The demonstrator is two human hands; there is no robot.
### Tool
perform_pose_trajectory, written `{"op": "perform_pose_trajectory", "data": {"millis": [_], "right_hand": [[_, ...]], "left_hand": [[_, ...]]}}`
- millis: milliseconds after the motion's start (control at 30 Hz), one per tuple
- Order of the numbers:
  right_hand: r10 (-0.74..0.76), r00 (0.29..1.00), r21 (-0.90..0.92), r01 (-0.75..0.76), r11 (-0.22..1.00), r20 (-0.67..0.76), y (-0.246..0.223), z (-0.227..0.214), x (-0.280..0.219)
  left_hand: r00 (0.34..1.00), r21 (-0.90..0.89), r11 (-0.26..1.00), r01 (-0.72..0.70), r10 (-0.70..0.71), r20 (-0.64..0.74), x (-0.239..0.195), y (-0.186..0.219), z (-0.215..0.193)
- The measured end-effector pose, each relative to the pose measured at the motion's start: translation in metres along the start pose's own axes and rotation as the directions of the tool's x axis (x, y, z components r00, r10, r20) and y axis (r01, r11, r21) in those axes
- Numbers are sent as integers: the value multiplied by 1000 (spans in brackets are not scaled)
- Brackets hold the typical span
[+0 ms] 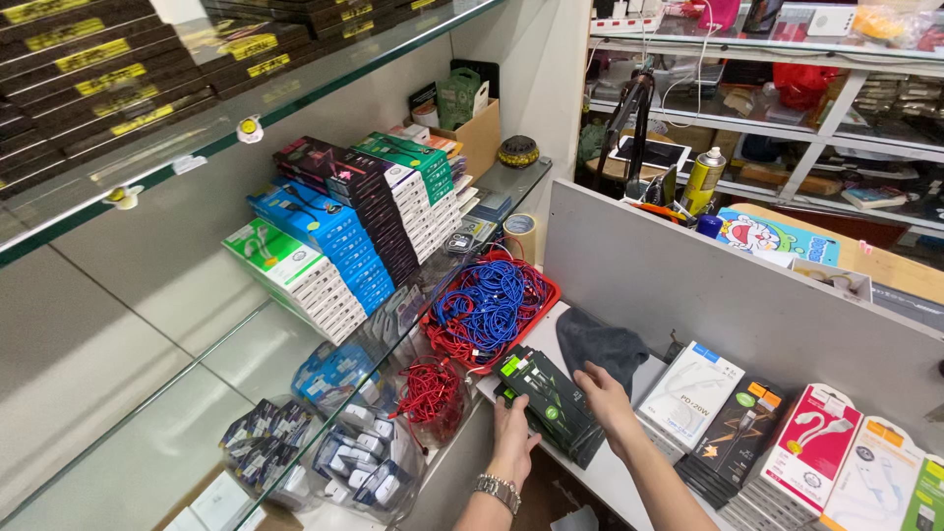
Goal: The person wipes several small product boxes with a dark cloth and then stacks them on a glass shelf. The person also picks up and places down various boxes and cables on the counter and shelves.
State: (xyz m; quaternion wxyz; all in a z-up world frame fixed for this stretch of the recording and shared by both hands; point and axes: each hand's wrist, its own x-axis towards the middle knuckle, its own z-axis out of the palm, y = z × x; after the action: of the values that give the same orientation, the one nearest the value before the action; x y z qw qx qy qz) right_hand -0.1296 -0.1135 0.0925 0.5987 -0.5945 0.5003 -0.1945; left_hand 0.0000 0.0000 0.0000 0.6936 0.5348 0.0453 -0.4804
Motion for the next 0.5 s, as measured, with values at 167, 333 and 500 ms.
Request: {"op": "perform_pose_trajectory", "data": {"millis": [167, 333, 500], "right_hand": [[84, 993, -209, -65, 976, 83, 21, -18, 49], [169, 958, -384, -70, 921, 230, 43, -20, 97], [265, 901, -410, -110, 906, 344, 66, -15, 125]], "left_hand": [[992, 43, 991, 126, -125, -30, 43, -27, -6], [992, -51, 992, 119, -121, -44, 76, -57, -8], [1000, -63, 998, -18, 17, -19, 85, -78, 4]]}}
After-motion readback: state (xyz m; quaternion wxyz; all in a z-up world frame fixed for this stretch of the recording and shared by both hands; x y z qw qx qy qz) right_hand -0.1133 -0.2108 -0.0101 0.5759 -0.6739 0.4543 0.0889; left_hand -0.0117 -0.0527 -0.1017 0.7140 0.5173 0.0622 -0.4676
